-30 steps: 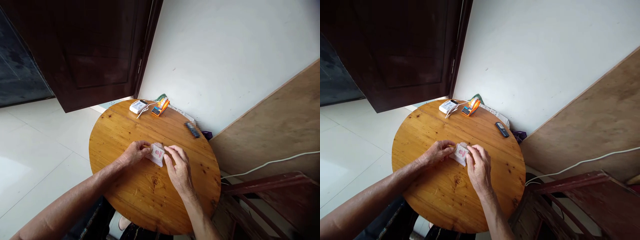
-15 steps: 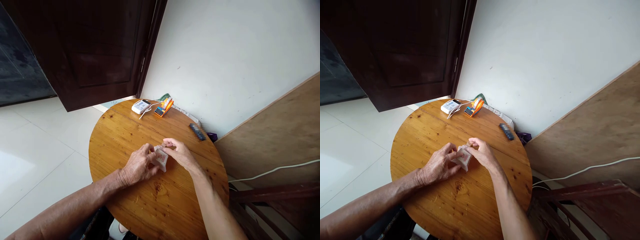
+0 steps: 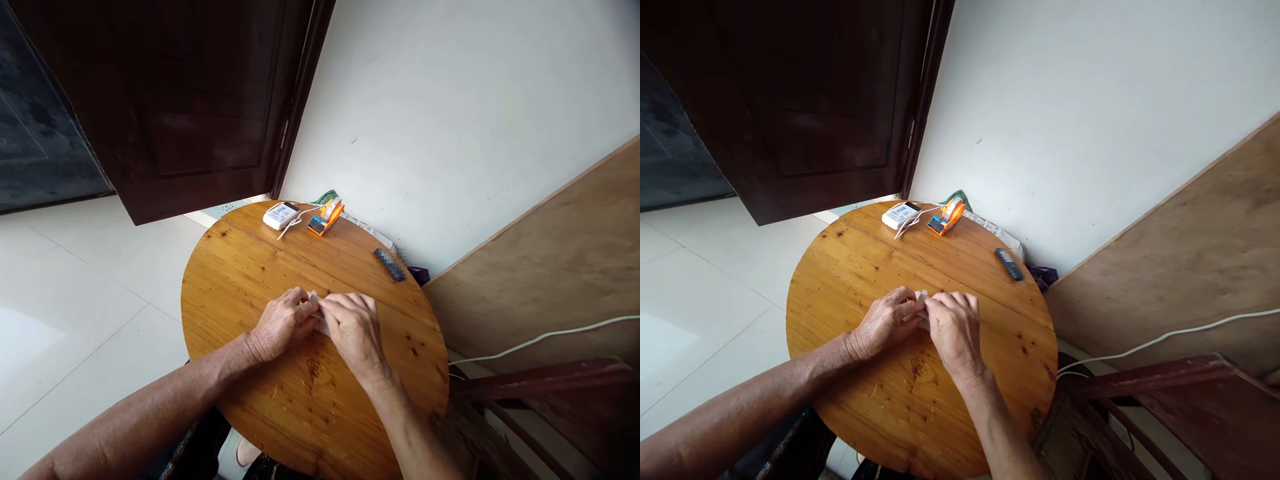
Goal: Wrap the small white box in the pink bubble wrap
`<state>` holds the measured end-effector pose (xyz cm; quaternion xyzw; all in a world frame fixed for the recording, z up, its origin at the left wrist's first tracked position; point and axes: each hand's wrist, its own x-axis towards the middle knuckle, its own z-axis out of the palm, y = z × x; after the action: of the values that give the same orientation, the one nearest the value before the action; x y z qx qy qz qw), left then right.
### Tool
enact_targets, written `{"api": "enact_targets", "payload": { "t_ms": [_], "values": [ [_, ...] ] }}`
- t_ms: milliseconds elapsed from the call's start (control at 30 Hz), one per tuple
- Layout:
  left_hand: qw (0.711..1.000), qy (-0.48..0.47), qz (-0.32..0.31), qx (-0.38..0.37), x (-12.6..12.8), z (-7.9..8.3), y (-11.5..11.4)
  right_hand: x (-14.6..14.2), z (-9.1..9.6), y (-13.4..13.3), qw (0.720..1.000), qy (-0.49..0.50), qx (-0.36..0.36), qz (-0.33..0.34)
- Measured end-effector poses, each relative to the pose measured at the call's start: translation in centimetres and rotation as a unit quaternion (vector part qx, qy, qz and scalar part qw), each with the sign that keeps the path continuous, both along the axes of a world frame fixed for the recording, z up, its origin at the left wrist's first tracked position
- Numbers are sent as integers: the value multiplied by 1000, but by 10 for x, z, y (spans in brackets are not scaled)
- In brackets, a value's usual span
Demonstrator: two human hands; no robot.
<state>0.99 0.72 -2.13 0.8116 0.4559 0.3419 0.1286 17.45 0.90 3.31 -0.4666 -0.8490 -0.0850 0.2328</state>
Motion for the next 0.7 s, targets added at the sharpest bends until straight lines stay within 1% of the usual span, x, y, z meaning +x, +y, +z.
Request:
{"api": "enact_targets", "payload": {
  "t_ms": [67,133,267,433,567,700],
  "values": [
    [1000,-16,4,-8,1,-2,2,-2,-6,-7,999,-11,33,-4],
    [999,-37,6,-12,1,-6,4,-4,-12,-9,999,6,50,-10],
    [997,-68,3,-19,1,-11,7,-4,-19,-12,998,35,51,-24],
    [995,-93,7,-34,0,-8,7,-2,-20,-20,999,20,45,-8],
    [995,-92,2,-44,0,-7,5,-2,-28,-23,998,5,61,-23],
    [996,-87,-19,-30,0,-11,6,-3,-37,-23,997,20,69,-33]
  ]
}}
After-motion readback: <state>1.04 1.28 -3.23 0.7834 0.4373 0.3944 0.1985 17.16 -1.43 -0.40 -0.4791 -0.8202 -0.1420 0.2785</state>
